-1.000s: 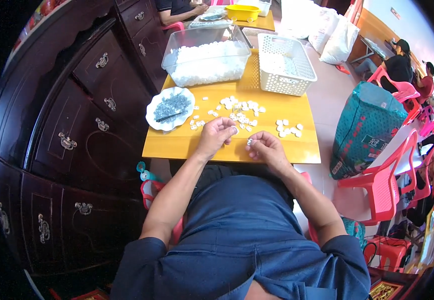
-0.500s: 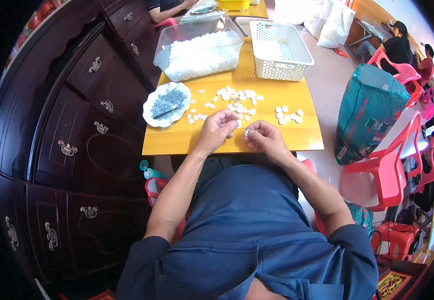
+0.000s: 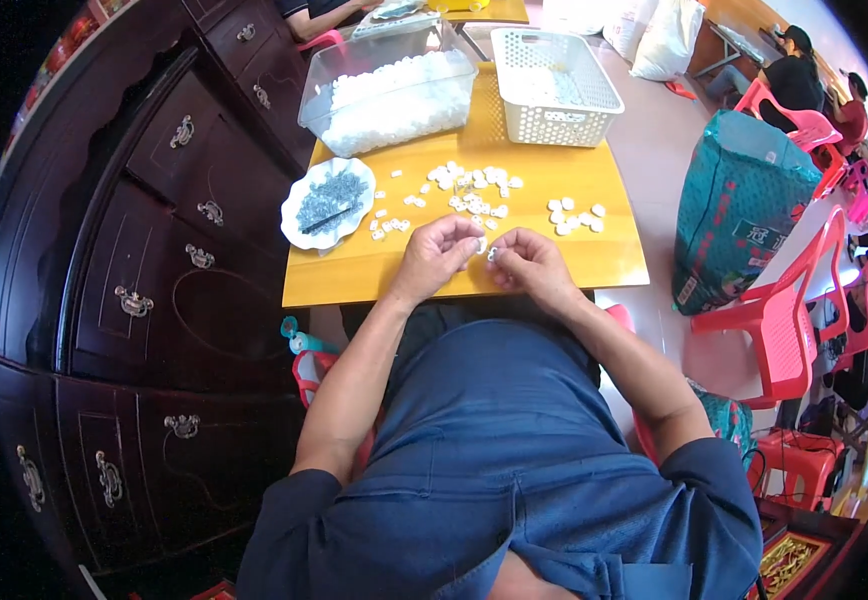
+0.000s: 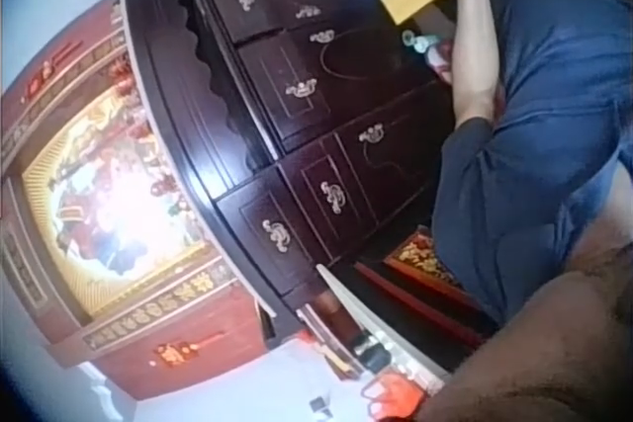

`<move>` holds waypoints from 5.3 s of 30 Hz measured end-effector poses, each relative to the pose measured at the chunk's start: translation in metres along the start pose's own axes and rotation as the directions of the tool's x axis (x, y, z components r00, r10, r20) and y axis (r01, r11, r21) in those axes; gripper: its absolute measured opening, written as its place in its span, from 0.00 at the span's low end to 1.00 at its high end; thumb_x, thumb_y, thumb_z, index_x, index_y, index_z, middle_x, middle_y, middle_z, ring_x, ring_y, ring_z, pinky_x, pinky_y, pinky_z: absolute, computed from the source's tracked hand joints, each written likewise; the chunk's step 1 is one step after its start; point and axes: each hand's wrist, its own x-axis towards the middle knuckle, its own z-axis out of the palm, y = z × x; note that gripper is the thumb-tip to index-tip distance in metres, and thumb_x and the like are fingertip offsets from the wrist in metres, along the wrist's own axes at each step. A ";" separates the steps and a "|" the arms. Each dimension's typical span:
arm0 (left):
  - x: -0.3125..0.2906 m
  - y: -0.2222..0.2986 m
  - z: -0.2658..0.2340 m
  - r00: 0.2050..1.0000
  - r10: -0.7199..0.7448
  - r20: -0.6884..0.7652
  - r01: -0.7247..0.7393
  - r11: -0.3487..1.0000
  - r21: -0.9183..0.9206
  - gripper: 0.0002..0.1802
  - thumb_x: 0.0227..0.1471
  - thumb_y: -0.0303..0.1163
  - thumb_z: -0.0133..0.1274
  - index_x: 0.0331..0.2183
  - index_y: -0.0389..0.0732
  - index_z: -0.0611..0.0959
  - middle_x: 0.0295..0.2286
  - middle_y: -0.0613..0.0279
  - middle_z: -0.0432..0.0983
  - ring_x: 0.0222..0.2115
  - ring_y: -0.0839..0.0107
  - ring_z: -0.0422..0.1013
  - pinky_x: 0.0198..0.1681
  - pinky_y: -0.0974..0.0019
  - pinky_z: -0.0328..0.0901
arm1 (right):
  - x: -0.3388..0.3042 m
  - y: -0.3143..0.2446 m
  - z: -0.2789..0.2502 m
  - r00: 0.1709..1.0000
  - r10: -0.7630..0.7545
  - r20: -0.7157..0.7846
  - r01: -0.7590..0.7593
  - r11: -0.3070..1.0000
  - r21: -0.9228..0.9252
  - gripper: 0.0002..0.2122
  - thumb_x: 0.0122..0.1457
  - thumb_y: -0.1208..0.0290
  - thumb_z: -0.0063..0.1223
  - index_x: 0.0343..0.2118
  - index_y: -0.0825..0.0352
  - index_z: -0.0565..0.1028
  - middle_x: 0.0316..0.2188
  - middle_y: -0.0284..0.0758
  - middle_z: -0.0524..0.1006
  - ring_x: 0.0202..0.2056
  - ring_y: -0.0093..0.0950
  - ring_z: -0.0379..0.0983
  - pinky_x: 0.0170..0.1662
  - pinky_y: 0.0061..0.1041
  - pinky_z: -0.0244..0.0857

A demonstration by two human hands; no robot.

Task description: Assembling small white plastic components by manually inserting metal pins into them.

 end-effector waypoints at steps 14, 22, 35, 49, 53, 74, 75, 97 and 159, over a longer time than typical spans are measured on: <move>-0.002 -0.006 0.002 0.992 0.128 0.013 -0.127 0.969 0.212 0.09 0.58 0.25 0.57 0.41 0.35 0.83 0.29 0.70 0.78 0.25 0.85 0.68 0.29 0.78 0.65 | 0.000 -0.002 0.000 0.999 0.034 -0.002 -0.034 0.999 0.013 0.04 0.65 0.71 0.52 0.38 0.65 0.73 0.28 0.29 0.78 0.27 0.16 0.74 0.29 0.16 0.69; 0.000 -0.002 0.000 0.997 0.045 -0.068 -0.038 0.994 0.098 0.07 0.57 0.24 0.57 0.39 0.35 0.84 0.30 0.70 0.80 0.26 0.86 0.70 0.29 0.78 0.66 | 0.000 -0.002 -0.001 1.000 0.027 -0.015 -0.027 0.999 0.023 0.05 0.65 0.70 0.52 0.39 0.65 0.74 0.30 0.29 0.79 0.27 0.17 0.74 0.31 0.17 0.70; 0.001 -0.005 0.002 0.996 0.060 -0.068 -0.051 0.990 0.128 0.08 0.56 0.23 0.57 0.39 0.36 0.84 0.30 0.70 0.79 0.25 0.86 0.69 0.29 0.78 0.66 | 0.001 -0.002 -0.001 0.999 0.041 -0.024 -0.040 0.998 0.056 0.05 0.65 0.71 0.53 0.39 0.65 0.74 0.30 0.31 0.80 0.27 0.16 0.74 0.32 0.16 0.69; -0.001 -0.006 0.013 0.999 0.030 -0.037 -0.026 0.995 0.092 0.07 0.56 0.23 0.57 0.38 0.35 0.83 0.29 0.69 0.80 0.27 0.85 0.71 0.30 0.78 0.67 | 0.003 0.002 -0.003 1.000 0.006 -0.024 -0.005 1.000 0.025 0.05 0.65 0.71 0.53 0.38 0.65 0.74 0.29 0.30 0.80 0.26 0.17 0.75 0.29 0.17 0.70; -0.001 -0.008 0.011 0.998 0.053 -0.015 -0.051 0.989 0.139 0.07 0.56 0.22 0.57 0.39 0.35 0.83 0.29 0.69 0.80 0.27 0.85 0.72 0.31 0.78 0.68 | 0.001 -0.003 -0.002 0.999 0.044 -0.020 -0.044 0.999 0.006 0.05 0.66 0.71 0.53 0.39 0.66 0.75 0.30 0.30 0.80 0.27 0.16 0.74 0.32 0.15 0.69; -0.011 0.017 0.033 0.909 0.415 0.026 -0.314 0.644 0.697 0.17 0.45 0.31 0.65 0.39 0.39 0.83 0.35 0.57 0.79 0.31 0.60 0.78 0.36 0.61 0.73 | -0.001 -0.004 -0.006 0.998 0.064 0.010 -0.065 0.982 0.176 0.07 0.65 0.66 0.54 0.35 0.63 0.76 0.29 0.27 0.78 0.30 0.16 0.74 0.35 0.17 0.69; -0.012 0.018 0.033 0.916 0.401 0.025 -0.309 0.664 0.681 0.17 0.45 0.30 0.64 0.40 0.38 0.83 0.35 0.57 0.79 0.30 0.61 0.78 0.35 0.62 0.73 | -0.001 -0.006 -0.006 0.995 0.095 0.024 -0.098 0.975 0.199 0.07 0.65 0.65 0.54 0.35 0.63 0.76 0.29 0.28 0.78 0.31 0.16 0.75 0.36 0.18 0.70; -0.011 0.020 0.031 0.914 0.404 0.030 -0.326 0.692 0.644 0.17 0.46 0.28 0.64 0.40 0.38 0.83 0.34 0.56 0.80 0.26 0.64 0.78 0.31 0.65 0.72 | -0.002 -0.002 -0.003 1.000 0.002 -0.027 0.003 0.984 0.181 0.10 0.65 0.64 0.54 0.33 0.65 0.79 0.26 0.28 0.78 0.27 0.16 0.73 0.33 0.17 0.70; 0.081 -0.007 -0.022 0.962 0.271 -0.016 -0.075 0.325 0.943 0.05 0.48 0.32 0.58 0.27 0.44 0.86 0.32 0.53 0.80 0.35 0.52 0.77 0.37 0.51 0.71 | 0.006 -0.038 -0.090 0.838 -0.491 -0.237 -0.150 0.212 -0.966 0.11 0.55 0.63 0.53 0.26 0.65 0.78 0.23 0.46 0.79 0.29 0.46 0.79 0.35 0.46 0.72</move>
